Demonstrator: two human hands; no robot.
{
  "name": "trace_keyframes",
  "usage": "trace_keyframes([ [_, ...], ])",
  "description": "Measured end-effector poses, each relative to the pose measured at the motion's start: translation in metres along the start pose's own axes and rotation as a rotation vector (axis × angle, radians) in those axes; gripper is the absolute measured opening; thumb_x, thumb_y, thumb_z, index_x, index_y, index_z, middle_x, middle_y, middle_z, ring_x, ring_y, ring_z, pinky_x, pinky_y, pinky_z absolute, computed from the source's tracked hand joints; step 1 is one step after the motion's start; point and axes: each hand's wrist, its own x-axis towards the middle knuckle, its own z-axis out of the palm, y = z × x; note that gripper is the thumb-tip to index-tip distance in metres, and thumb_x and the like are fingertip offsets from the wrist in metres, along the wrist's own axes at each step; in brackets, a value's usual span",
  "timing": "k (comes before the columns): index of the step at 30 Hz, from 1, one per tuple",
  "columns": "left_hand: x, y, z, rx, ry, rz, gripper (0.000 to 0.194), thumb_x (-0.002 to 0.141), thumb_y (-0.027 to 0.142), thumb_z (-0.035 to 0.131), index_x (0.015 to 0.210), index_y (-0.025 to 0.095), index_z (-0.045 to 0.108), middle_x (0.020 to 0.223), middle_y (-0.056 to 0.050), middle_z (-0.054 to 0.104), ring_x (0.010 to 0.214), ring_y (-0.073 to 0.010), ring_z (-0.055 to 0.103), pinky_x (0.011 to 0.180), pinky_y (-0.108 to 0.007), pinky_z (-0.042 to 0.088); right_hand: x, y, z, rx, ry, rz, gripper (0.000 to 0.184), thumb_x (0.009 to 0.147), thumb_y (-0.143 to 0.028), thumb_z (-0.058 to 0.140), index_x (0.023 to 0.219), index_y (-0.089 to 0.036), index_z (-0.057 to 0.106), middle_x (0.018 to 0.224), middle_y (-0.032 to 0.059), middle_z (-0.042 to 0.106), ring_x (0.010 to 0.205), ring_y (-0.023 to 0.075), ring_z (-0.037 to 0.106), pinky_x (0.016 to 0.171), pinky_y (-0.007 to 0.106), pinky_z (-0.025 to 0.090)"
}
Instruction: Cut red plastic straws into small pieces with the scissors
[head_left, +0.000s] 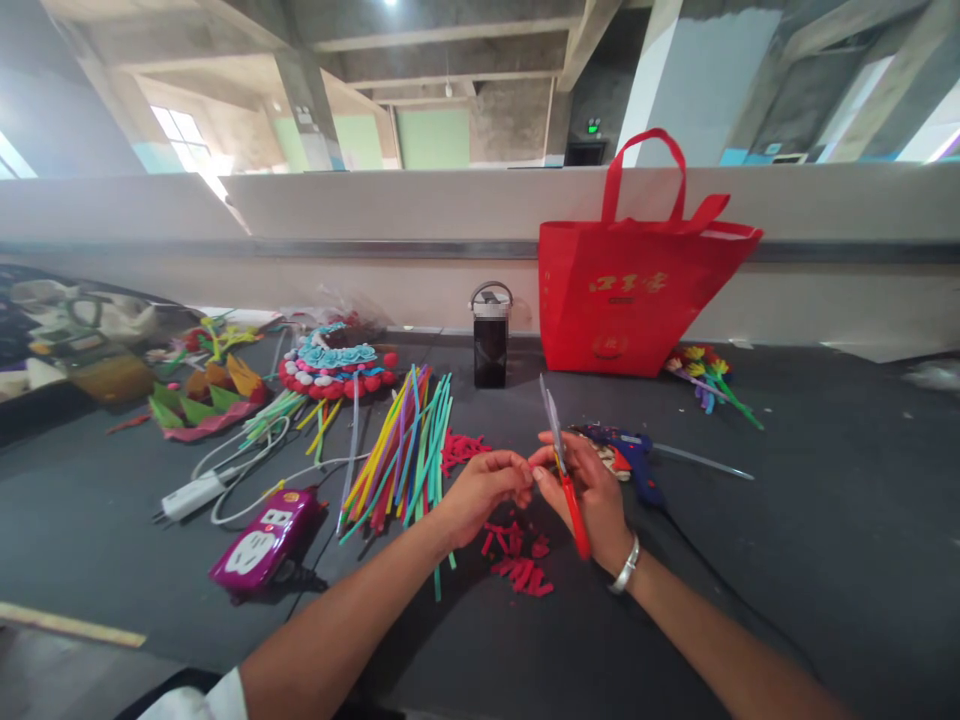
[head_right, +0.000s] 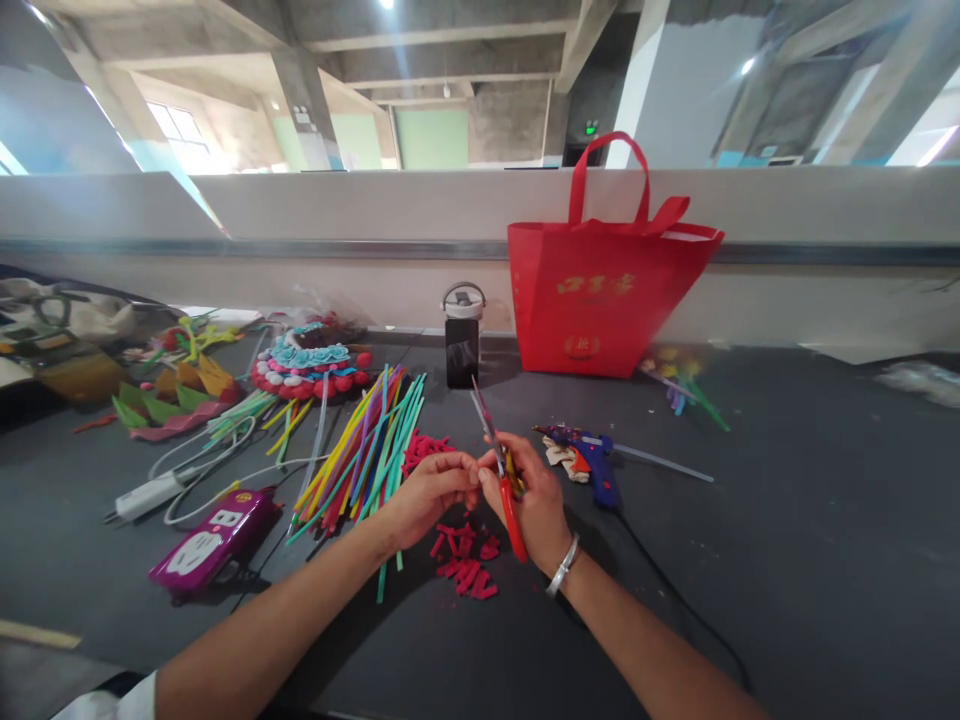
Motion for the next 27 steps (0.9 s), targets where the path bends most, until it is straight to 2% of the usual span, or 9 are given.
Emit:
trace_keyframes([
  [4,0.0009,-0.0007,0.0003,0.027,0.004,-0.006,0.007,0.072,0.021,0.065,0.070,0.014,0.065,0.060,-0.002,0.059,0.056,-0.0109,0.053,0.060,-0.024,0.040,-0.0005,0.0004,0.0009,-0.030,0.004,-0.017,0.031,0.082,-0.022,0.060,0.113,-0.022,0.054,0.090,0.0025,0.066,0.076,0.0148,0.065,0.072,0.030,0.056],
  [10,0.0021,0.0028,0.0035,0.239,0.207,0.207,0.008,0.072,0.024,0.067,0.075,0.017,0.069,0.067,-0.002,0.062,0.062,-0.0112,0.053,0.062,-0.023,0.040,0.0026,0.0003,0.0029,-0.083,0.103,-0.009,0.028,0.080,-0.022,0.060,0.108,-0.022,0.057,0.092,0.0025,0.067,0.074,0.0143,0.066,0.070,0.028,0.055],
  [17,0.0013,-0.0001,0.0039,0.492,0.191,0.263,0.007,0.069,0.023,0.069,0.069,0.017,0.069,0.066,-0.002,0.064,0.061,-0.0126,0.052,0.059,-0.024,0.039,0.0043,-0.0009,0.0041,-0.075,0.070,0.026,0.027,0.081,-0.023,0.058,0.108,-0.022,0.056,0.091,0.0040,0.069,0.077,0.0155,0.066,0.071,0.029,0.055],
  [21,0.0014,-0.0014,0.0037,0.349,0.191,0.206,0.008,0.070,0.023,0.069,0.068,0.016,0.066,0.061,0.000,0.059,0.055,-0.0095,0.048,0.055,-0.022,0.034,0.0009,-0.0004,0.0036,-0.103,0.058,0.029,0.030,0.083,-0.026,0.058,0.112,-0.022,0.055,0.092,0.0032,0.067,0.077,0.0147,0.065,0.073,0.029,0.053],
  [27,0.0008,0.0073,0.0052,-0.013,0.323,0.291,0.008,0.071,0.023,0.070,0.073,0.017,0.066,0.067,0.000,0.062,0.060,-0.0090,0.052,0.063,-0.023,0.040,-0.0023,0.0024,0.0030,-0.293,-0.019,0.030,0.036,0.082,-0.027,0.057,0.118,-0.020,0.051,0.099,0.0053,0.066,0.083,0.0177,0.064,0.078,0.032,0.052],
])
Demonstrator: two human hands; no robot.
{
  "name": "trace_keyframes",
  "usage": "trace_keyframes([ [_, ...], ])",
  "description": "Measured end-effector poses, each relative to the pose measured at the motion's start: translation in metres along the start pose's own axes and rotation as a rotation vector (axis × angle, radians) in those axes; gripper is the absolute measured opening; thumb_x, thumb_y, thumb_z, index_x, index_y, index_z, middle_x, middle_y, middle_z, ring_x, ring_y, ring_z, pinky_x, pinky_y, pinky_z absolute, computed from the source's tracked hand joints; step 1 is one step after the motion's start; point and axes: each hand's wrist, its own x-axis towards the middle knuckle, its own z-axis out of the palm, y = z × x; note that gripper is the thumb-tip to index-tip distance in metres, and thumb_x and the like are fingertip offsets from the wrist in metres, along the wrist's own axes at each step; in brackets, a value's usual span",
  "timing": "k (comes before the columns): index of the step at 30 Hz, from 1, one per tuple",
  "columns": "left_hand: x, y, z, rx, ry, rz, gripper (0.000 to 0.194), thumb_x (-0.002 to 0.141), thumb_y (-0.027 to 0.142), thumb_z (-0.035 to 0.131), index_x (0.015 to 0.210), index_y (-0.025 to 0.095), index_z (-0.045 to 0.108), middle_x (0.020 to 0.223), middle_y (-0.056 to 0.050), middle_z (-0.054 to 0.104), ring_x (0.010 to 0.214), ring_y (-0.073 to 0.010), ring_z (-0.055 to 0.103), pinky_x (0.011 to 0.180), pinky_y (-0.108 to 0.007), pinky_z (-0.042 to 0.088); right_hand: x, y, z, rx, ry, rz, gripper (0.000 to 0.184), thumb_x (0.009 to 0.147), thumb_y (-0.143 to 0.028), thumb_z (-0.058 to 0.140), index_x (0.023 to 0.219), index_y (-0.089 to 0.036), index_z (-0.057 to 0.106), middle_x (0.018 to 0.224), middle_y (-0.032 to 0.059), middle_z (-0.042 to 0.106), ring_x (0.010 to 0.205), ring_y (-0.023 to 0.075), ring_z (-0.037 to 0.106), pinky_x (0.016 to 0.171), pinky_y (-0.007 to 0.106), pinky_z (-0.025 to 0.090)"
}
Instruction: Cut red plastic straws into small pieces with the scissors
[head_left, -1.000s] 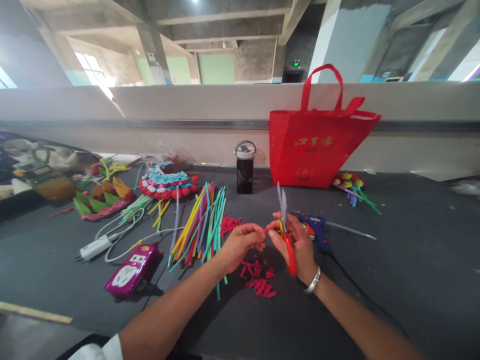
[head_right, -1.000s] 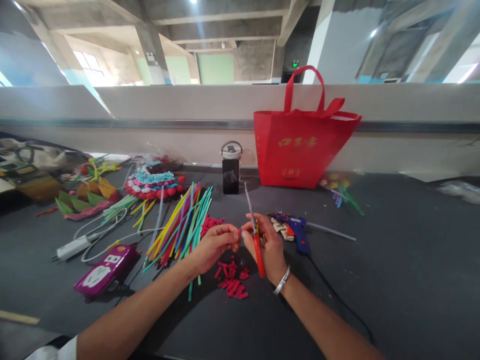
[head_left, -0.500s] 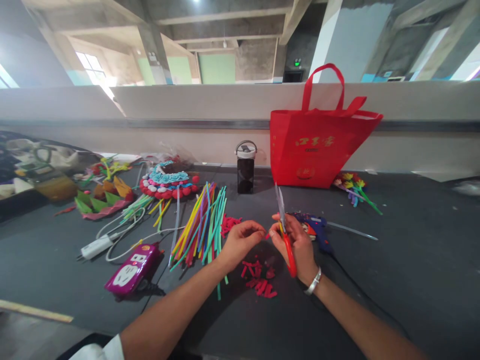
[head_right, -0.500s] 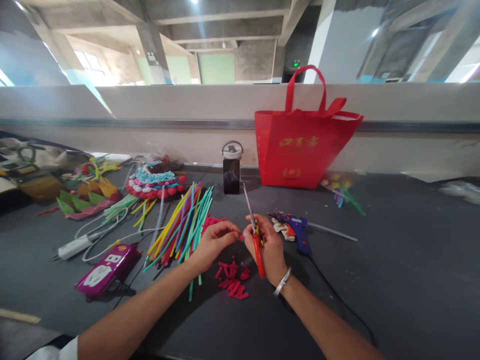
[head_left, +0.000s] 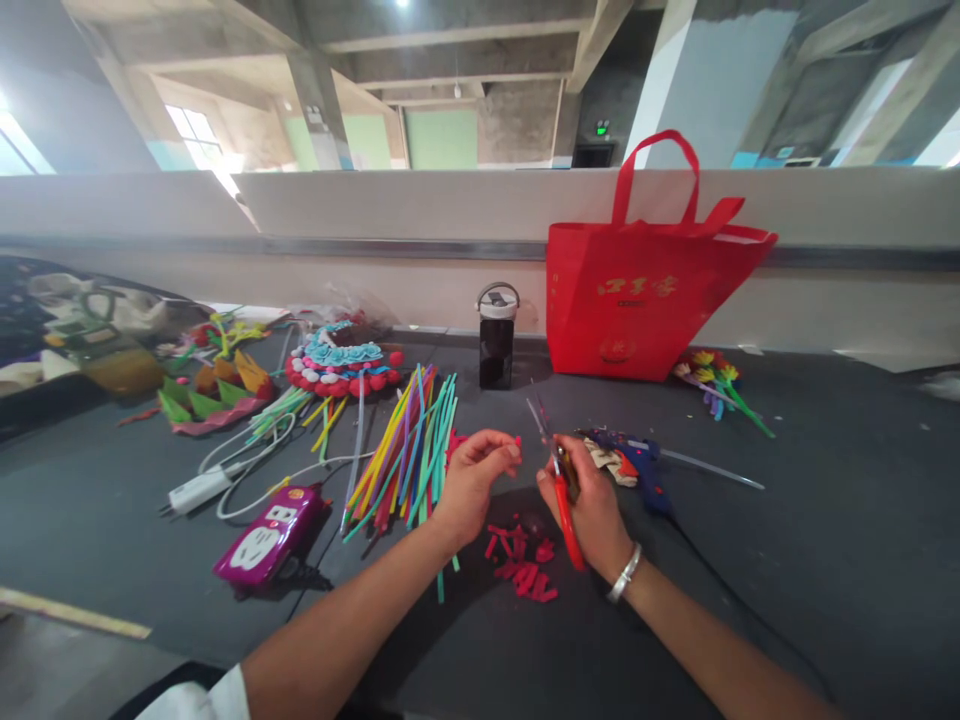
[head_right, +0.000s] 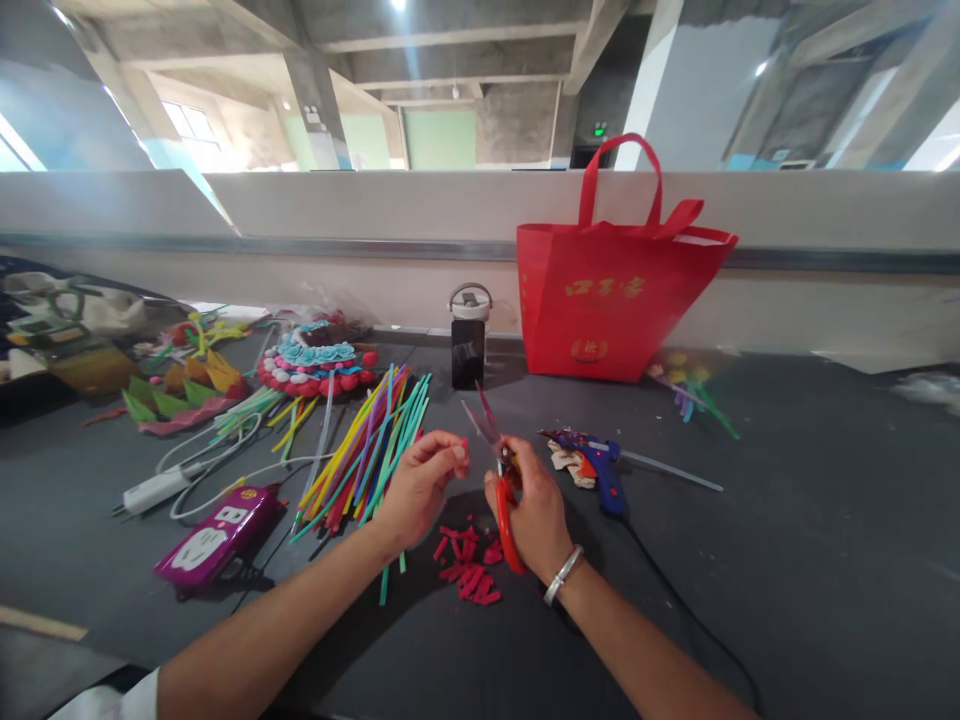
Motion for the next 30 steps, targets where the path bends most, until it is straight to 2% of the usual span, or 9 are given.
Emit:
trace_keyframes([
  [5,-0.001,0.002,0.001,-0.117,0.050,0.009,0.012,0.070,0.024,0.073,0.072,0.016,0.064,0.068,0.001,0.062,0.060,-0.0090,0.053,0.062,-0.023,0.041,-0.002,0.001,0.006,-0.143,-0.080,-0.093,0.039,0.077,-0.016,0.055,0.116,-0.021,0.052,0.103,0.0068,0.065,0.089,0.0200,0.063,0.080,0.034,0.050],
  [10,-0.001,-0.001,0.001,-0.170,0.046,-0.002,0.014,0.069,0.023,0.074,0.072,0.016,0.062,0.068,0.001,0.061,0.060,-0.0086,0.053,0.062,-0.022,0.041,-0.004,0.002,0.009,-0.211,-0.115,-0.089,0.042,0.075,-0.014,0.054,0.117,-0.021,0.053,0.105,0.0056,0.066,0.093,0.0216,0.063,0.083,0.035,0.049],
  [22,-0.001,-0.003,0.001,-0.207,0.033,0.015,0.010,0.072,0.021,0.072,0.074,0.016,0.064,0.068,0.001,0.061,0.061,-0.0086,0.054,0.063,-0.022,0.042,-0.007,0.005,0.011,-0.297,-0.054,-0.160,0.040,0.077,-0.015,0.053,0.117,-0.020,0.055,0.108,0.0071,0.067,0.096,0.0223,0.064,0.083,0.034,0.051],
  [30,0.000,-0.003,0.001,-0.198,0.071,0.030,0.010,0.071,0.021,0.073,0.075,0.016,0.065,0.069,0.001,0.062,0.061,-0.0088,0.055,0.063,-0.022,0.043,-0.007,0.005,0.011,-0.280,-0.041,-0.150,0.041,0.076,-0.014,0.053,0.116,-0.020,0.057,0.105,0.0071,0.069,0.093,0.0218,0.066,0.083,0.034,0.052],
])
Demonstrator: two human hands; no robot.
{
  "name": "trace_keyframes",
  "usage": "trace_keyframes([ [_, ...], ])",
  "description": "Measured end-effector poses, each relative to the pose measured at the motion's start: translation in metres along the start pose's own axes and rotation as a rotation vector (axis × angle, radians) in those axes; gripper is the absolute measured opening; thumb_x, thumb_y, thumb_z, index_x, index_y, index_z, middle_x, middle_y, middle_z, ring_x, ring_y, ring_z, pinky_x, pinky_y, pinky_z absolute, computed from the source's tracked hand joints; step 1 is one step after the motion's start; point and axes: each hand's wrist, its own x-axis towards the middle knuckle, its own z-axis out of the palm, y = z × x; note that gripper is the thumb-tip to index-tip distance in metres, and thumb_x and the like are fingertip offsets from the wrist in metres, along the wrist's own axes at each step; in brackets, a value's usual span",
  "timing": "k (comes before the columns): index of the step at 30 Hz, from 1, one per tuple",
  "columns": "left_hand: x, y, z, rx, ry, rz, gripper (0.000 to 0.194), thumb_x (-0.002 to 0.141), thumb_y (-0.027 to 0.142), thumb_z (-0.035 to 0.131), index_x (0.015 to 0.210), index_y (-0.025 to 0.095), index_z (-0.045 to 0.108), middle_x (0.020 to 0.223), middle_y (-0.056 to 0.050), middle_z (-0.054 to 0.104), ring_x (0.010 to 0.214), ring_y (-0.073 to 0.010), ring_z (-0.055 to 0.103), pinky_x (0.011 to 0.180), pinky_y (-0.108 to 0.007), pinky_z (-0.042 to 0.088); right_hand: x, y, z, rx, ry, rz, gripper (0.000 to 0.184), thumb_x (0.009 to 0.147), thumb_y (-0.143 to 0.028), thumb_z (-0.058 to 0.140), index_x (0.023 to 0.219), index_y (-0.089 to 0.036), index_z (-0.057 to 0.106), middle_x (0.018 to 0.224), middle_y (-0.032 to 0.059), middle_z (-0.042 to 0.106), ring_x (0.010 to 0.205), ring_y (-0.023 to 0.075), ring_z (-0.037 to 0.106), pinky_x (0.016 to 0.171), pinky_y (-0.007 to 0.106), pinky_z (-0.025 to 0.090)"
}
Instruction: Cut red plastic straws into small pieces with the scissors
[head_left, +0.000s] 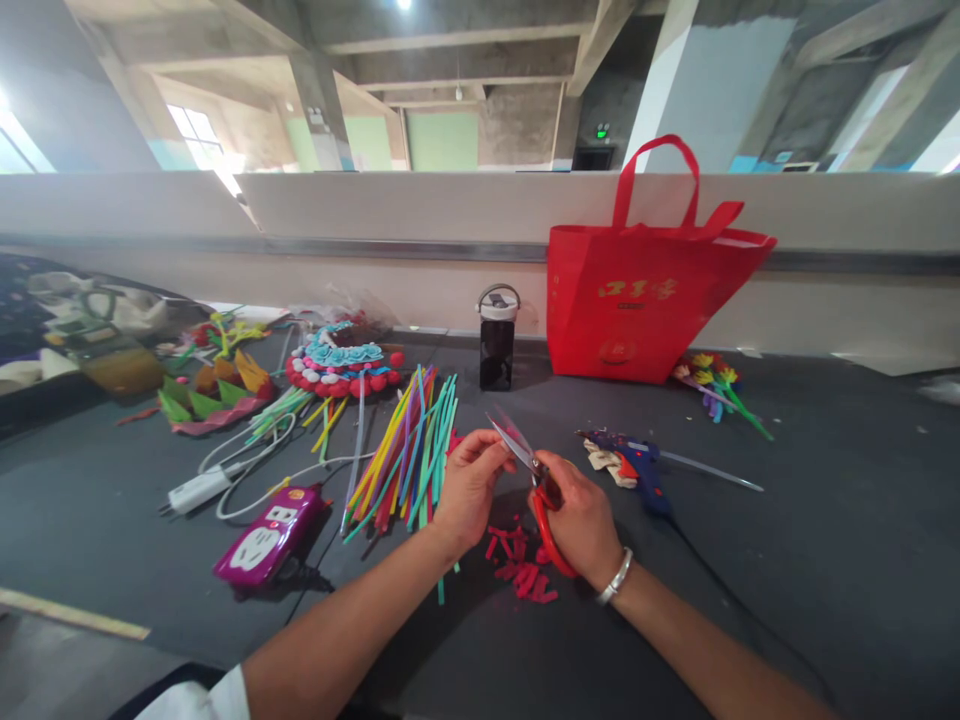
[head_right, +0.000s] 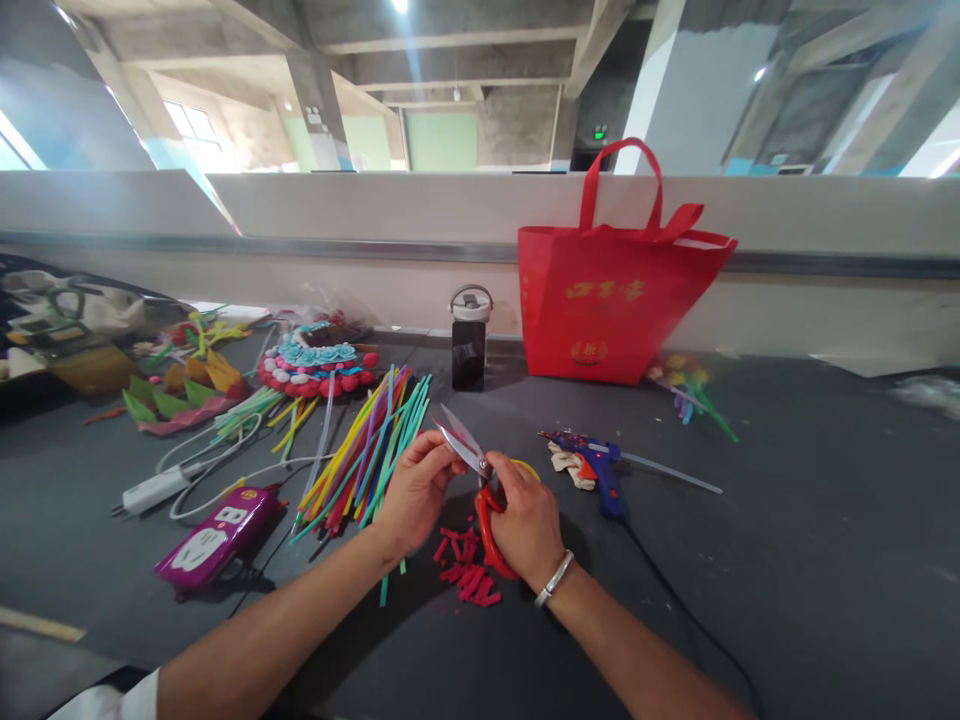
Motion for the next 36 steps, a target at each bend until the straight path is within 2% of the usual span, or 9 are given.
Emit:
trace_keyframes([
  [8,-0.0002,0.0003,0.0005,-0.010,0.002,0.007,0.010,0.071,0.020,0.074,0.075,0.016,0.066,0.071,0.001,0.064,0.062,-0.0088,0.056,0.063,-0.022,0.044,-0.0001,-0.0007,-0.0005,0.028,0.015,-0.007,0.041,0.075,-0.012,0.052,0.115,-0.019,0.059,0.101,0.0074,0.070,0.085,0.0199,0.067,0.078,0.031,0.053],
  [13,-0.0003,0.0008,0.0011,-0.003,-0.012,0.013,0.009,0.071,0.021,0.073,0.075,0.016,0.067,0.070,0.001,0.064,0.061,-0.0085,0.055,0.063,-0.021,0.043,-0.0012,0.0013,0.0007,0.022,0.031,-0.036,0.041,0.077,-0.012,0.051,0.117,-0.018,0.058,0.105,0.0082,0.070,0.092,0.0197,0.067,0.082,0.030,0.052],
  [21,-0.0006,-0.0024,0.0003,0.013,-0.004,-0.005,0.009,0.072,0.021,0.072,0.072,0.016,0.065,0.069,0.001,0.062,0.062,-0.0084,0.055,0.064,-0.021,0.043,0.0018,0.0005,-0.0028,-0.096,-0.023,0.012,0.045,0.074,-0.013,0.055,0.119,-0.021,0.057,0.103,0.0060,0.068,0.090,0.0219,0.065,0.080,0.034,0.052],
  [28,-0.0016,-0.0024,0.0014,0.001,-0.006,-0.003,0.010,0.071,0.022,0.073,0.074,0.017,0.065,0.070,0.001,0.062,0.062,-0.0087,0.055,0.065,-0.022,0.043,0.0017,0.0004,-0.0012,-0.021,-0.016,0.001,0.043,0.075,-0.012,0.053,0.117,-0.020,0.058,0.101,0.0063,0.069,0.089,0.0210,0.065,0.080,0.032,0.051],
  [36,-0.0011,-0.0008,0.0020,-0.005,0.003,-0.011,0.012,0.070,0.023,0.075,0.076,0.016,0.067,0.070,0.001,0.064,0.062,-0.0088,0.055,0.065,-0.023,0.043,-0.0009,0.0010,0.0013,0.048,0.013,0.004,0.040,0.077,-0.012,0.051,0.116,-0.020,0.059,0.086,0.0035,0.069,0.070,0.0162,0.065,0.067,0.026,0.050],
])
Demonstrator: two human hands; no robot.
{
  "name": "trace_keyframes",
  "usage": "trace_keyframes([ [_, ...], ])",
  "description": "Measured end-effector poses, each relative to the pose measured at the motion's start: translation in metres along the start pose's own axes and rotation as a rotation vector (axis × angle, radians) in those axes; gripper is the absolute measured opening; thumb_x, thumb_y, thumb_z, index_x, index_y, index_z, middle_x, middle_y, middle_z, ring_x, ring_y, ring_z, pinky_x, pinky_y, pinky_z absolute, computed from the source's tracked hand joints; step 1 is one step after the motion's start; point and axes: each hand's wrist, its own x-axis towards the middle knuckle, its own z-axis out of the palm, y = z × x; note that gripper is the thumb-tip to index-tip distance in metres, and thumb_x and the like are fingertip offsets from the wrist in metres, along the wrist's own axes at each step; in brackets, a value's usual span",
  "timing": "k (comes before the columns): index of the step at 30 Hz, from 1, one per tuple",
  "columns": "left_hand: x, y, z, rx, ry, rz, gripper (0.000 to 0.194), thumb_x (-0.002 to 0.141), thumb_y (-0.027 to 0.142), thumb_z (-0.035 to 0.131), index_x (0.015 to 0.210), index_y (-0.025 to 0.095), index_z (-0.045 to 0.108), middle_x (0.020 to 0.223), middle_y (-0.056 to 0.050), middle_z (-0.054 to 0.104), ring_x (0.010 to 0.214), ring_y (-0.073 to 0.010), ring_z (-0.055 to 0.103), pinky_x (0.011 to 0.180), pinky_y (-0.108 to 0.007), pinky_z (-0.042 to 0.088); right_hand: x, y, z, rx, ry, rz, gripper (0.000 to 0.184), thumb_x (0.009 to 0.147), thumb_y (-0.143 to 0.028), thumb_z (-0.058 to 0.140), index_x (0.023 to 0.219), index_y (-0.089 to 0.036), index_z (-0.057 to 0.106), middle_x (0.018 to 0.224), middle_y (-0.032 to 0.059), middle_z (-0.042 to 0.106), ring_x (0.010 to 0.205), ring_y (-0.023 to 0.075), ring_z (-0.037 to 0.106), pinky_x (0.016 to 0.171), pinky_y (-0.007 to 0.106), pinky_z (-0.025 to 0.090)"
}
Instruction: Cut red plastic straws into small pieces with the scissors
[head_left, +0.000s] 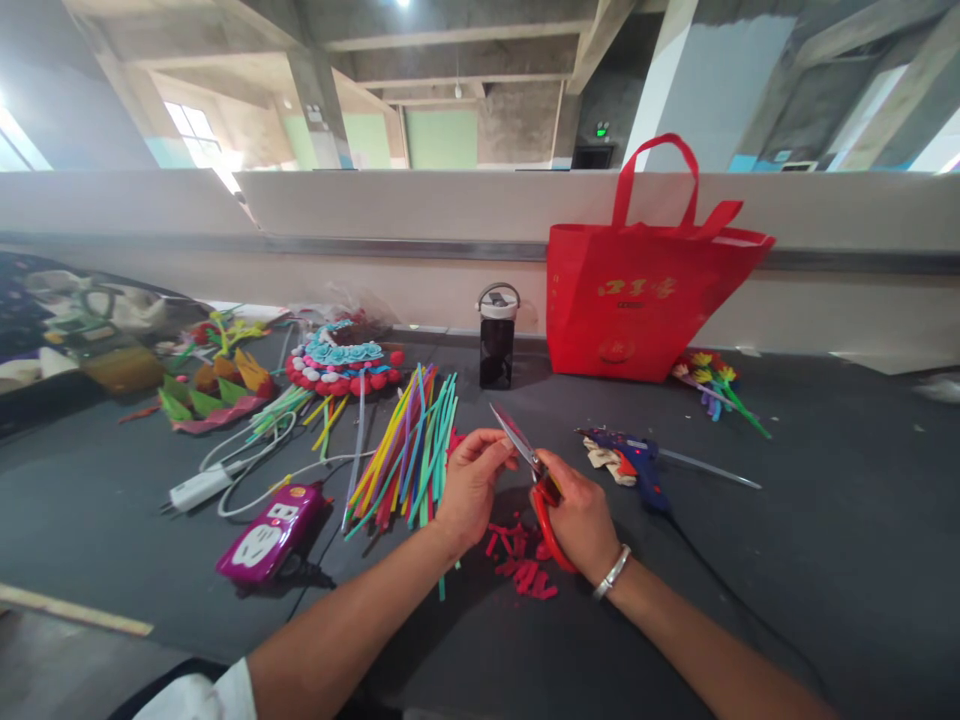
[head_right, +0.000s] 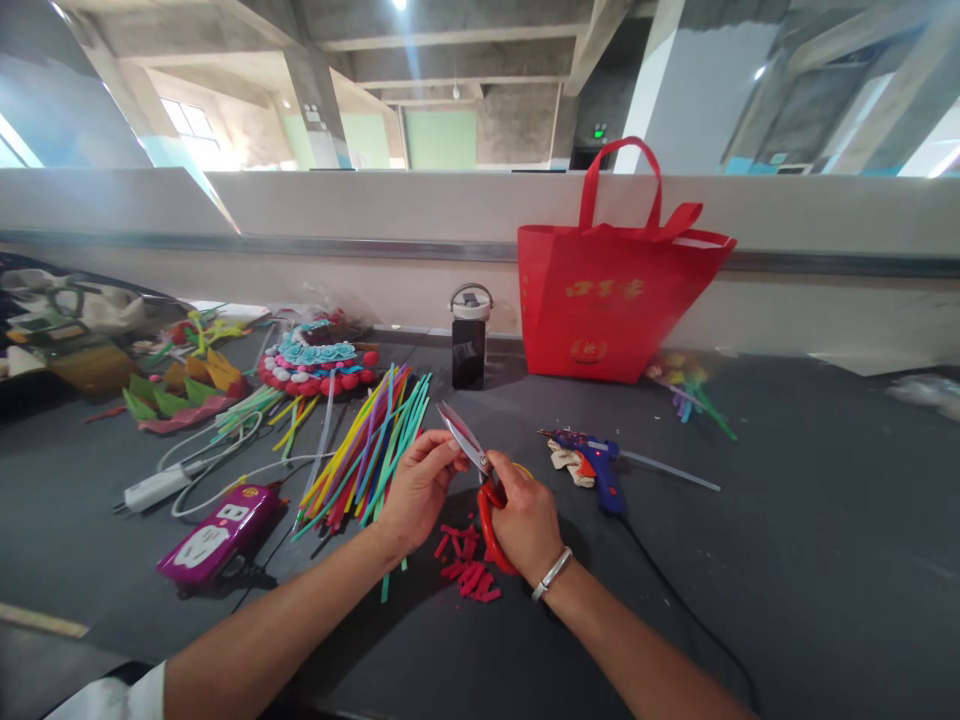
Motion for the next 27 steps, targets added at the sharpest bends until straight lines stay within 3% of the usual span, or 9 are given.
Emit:
trace_keyframes([
  [7,0.0026,0.0020,-0.0007,-0.017,0.021,0.006,0.014,0.068,0.022,0.075,0.078,0.016,0.066,0.070,0.000,0.064,0.063,-0.0091,0.056,0.064,-0.023,0.042,0.0048,0.0058,-0.0045,-0.045,0.053,0.061,0.034,0.082,-0.024,0.053,0.115,-0.019,0.057,0.094,0.0058,0.069,0.077,0.0180,0.065,0.071,0.029,0.050],
  [14,0.0019,-0.0021,-0.0030,-0.016,-0.014,0.021,0.011,0.071,0.021,0.073,0.074,0.017,0.063,0.068,0.002,0.061,0.063,-0.0091,0.055,0.068,-0.024,0.044,0.0042,-0.0006,-0.0054,-0.119,-0.046,0.011,0.042,0.076,-0.016,0.055,0.118,-0.023,0.057,0.103,0.0055,0.068,0.088,0.0211,0.065,0.078,0.032,0.050],
  [27,0.0010,-0.0010,-0.0011,-0.005,-0.014,-0.008,0.012,0.069,0.024,0.074,0.073,0.017,0.065,0.069,0.001,0.062,0.061,-0.0086,0.055,0.064,-0.023,0.043,0.0034,0.0025,-0.0012,-0.063,-0.013,-0.035,0.040,0.076,-0.015,0.053,0.116,-0.020,0.058,0.101,0.0066,0.069,0.088,0.0203,0.067,0.078,0.031,0.052],
])
